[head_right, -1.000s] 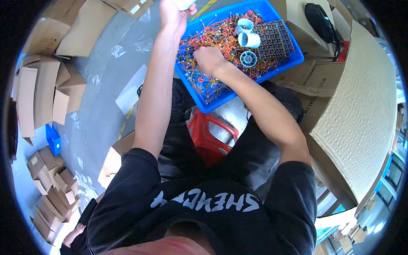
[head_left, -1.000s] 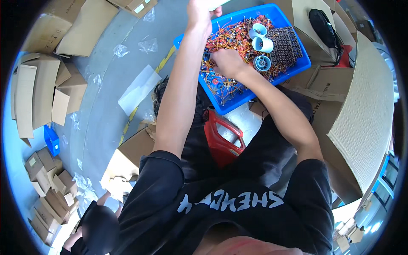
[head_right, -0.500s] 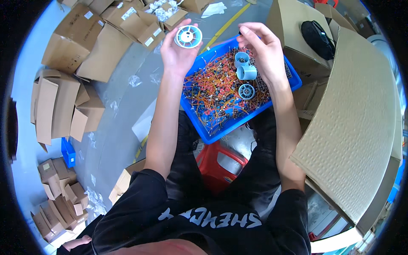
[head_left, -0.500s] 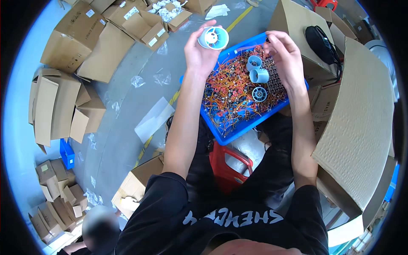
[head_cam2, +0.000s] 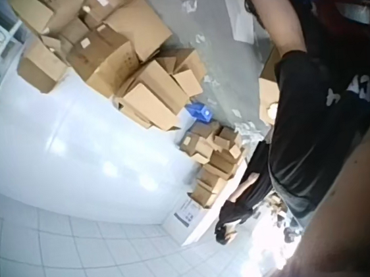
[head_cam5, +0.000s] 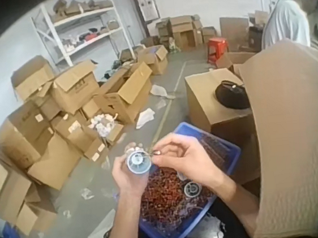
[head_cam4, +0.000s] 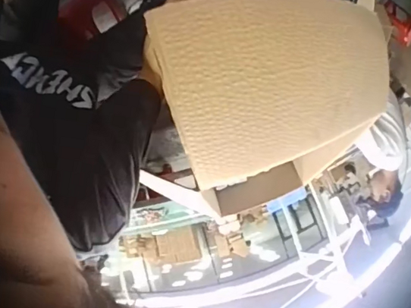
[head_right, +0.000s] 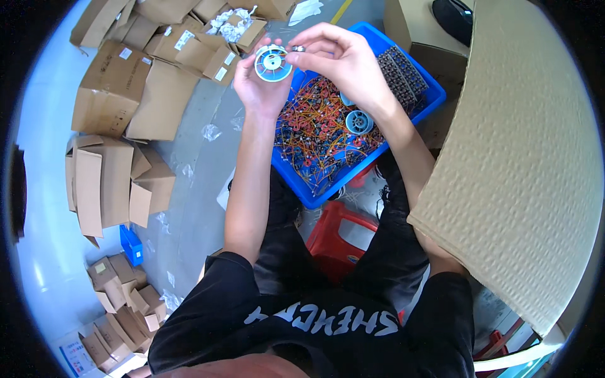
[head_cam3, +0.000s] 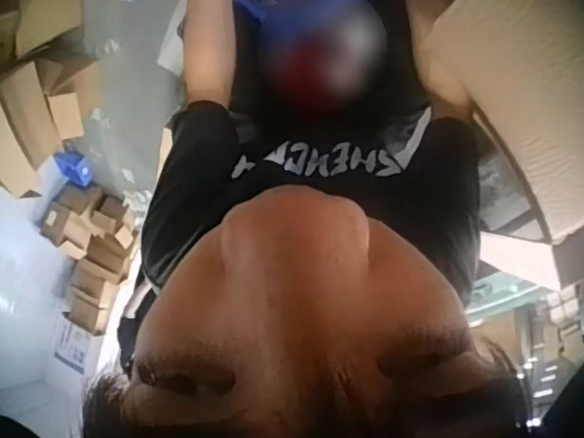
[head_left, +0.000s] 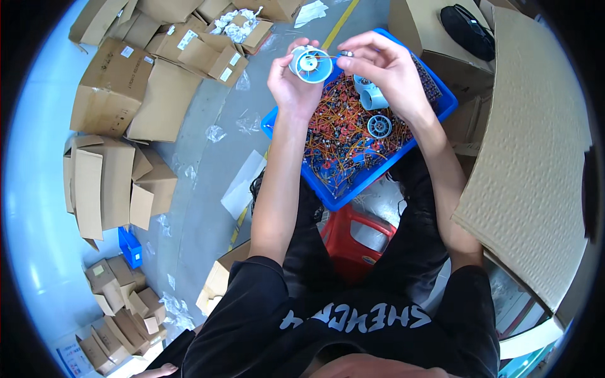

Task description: Manually assemble components into plastic containers and pack them into a cardboard shipping box.

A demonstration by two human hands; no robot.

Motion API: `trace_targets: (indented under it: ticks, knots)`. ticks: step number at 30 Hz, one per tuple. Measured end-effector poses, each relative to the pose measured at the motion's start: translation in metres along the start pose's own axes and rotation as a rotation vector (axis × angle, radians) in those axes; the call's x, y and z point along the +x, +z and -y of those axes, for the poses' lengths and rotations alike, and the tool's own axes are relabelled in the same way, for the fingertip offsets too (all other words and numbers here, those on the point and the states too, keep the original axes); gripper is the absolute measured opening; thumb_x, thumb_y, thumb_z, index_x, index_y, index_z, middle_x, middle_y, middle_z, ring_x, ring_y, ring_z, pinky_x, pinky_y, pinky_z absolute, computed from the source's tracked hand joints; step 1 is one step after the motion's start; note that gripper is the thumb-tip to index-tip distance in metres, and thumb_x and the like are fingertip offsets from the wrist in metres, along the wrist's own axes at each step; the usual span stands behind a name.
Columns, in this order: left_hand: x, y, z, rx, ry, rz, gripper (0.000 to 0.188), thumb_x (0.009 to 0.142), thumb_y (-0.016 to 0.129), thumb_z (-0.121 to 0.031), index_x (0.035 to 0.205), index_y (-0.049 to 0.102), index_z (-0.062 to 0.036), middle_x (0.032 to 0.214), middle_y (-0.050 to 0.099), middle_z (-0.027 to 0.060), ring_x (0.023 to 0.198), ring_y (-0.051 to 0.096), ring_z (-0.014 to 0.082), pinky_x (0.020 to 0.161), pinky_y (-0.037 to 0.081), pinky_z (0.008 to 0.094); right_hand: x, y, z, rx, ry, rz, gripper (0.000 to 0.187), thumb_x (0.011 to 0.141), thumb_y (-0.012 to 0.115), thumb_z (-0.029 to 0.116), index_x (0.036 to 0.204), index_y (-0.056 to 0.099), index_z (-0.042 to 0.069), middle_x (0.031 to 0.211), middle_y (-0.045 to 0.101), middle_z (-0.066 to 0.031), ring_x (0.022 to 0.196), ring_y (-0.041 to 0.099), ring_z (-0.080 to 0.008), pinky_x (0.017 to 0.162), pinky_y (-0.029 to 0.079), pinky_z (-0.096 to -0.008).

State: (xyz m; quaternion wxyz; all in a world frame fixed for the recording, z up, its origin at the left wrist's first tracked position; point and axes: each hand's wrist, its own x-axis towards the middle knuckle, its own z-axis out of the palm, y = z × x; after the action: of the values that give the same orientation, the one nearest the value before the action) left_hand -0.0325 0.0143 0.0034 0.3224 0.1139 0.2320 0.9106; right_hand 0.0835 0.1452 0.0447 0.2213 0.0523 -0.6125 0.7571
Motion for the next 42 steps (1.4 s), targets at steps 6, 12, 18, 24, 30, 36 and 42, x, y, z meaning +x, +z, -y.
trace_targets:
  ticks: [6, 12, 18, 24, 30, 36, 42]
  knots:
    - [-0.005, -0.003, -0.005, 0.036, 0.011, 0.003, 0.035, 0.081, 0.047, -0.025, 0.107, 0.056, -0.0024, 0.108, 0.058, 0.0141, 0.101, 0.055, 0.0249, 0.09, 0.043, 0.0379, -0.001, 0.011, -0.002, -0.007, 0.04, 0.039, 0.023, 0.082, 0.066, -0.002, 0.104, 0.06, -0.001, 0.095, 0.065, -0.0056, 0.09, 0.062, -0.0099, 0.082, 0.05, -0.022]
    - [-0.004, -0.01, -0.012, 0.022, 0.021, -0.021, 0.035, 0.081, 0.047, -0.025, 0.107, 0.056, -0.0031, 0.108, 0.058, 0.0132, 0.101, 0.055, 0.0243, 0.09, 0.043, 0.0376, 0.002, 0.015, -0.006, -0.039, 0.046, 0.058, 0.023, 0.081, 0.067, -0.004, 0.103, 0.06, -0.001, 0.097, 0.065, -0.0058, 0.09, 0.062, -0.0102, 0.082, 0.05, -0.0222]
    - [-0.006, -0.011, -0.014, 0.063, 0.047, -0.005, 0.039, 0.081, 0.048, -0.025, 0.111, 0.055, -0.0016, 0.11, 0.058, 0.0132, 0.104, 0.055, 0.0257, 0.093, 0.042, 0.0397, 0.0, 0.023, -0.007, -0.032, 0.096, 0.08, 0.023, 0.081, 0.066, -0.005, 0.103, 0.058, -0.001, 0.097, 0.065, -0.0059, 0.09, 0.063, -0.0106, 0.083, 0.05, -0.0226]
    - [-0.008, -0.008, -0.01, 0.086, 0.054, -0.075, 0.046, 0.081, 0.05, -0.026, 0.118, 0.051, 0.0006, 0.115, 0.056, 0.014, 0.108, 0.053, 0.0258, 0.095, 0.041, 0.0401, 0.001, 0.024, -0.014, -0.081, 0.111, 0.095, 0.022, 0.082, 0.064, -0.006, 0.103, 0.057, -0.002, 0.098, 0.064, -0.0065, 0.09, 0.063, -0.0113, 0.083, 0.05, -0.0233]
    - [-0.009, -0.007, -0.005, 0.053, -0.004, -0.008, 0.052, 0.084, 0.049, -0.03, 0.124, 0.045, 0.0028, 0.117, 0.054, 0.0141, 0.11, 0.051, 0.0247, 0.096, 0.038, 0.0377, 0.002, 0.025, -0.017, -0.001, 0.075, 0.084, 0.021, 0.082, 0.067, 0.0, 0.101, 0.059, 0.0, 0.092, 0.066, -0.0063, 0.085, 0.065, -0.0095, 0.08, 0.052, -0.0235]
    - [-0.01, -0.004, 0.0, -0.023, -0.141, 0.185, 0.051, 0.093, 0.04, -0.037, 0.127, 0.042, 0.0009, 0.112, 0.054, 0.012, 0.107, 0.051, 0.0232, 0.092, 0.039, 0.0378, 0.004, 0.022, -0.016, -0.026, 0.107, -0.079, 0.02, 0.083, 0.068, 0.004, 0.101, 0.06, -0.001, 0.084, 0.066, -0.0048, 0.076, 0.065, -0.009, 0.068, 0.051, -0.0212]
    - [-0.01, 0.007, 0.01, 0.051, -0.134, 0.132, 0.05, 0.099, 0.029, -0.035, 0.132, 0.041, -0.0001, 0.114, 0.055, 0.0114, 0.107, 0.052, 0.0217, 0.094, 0.04, 0.0383, 0.003, 0.019, -0.021, -0.371, -0.006, -0.227, 0.019, 0.081, 0.072, 0.011, 0.097, 0.066, 0.001, 0.069, 0.064, -0.0009, 0.061, 0.058, -0.0046, 0.049, 0.042, -0.0189]
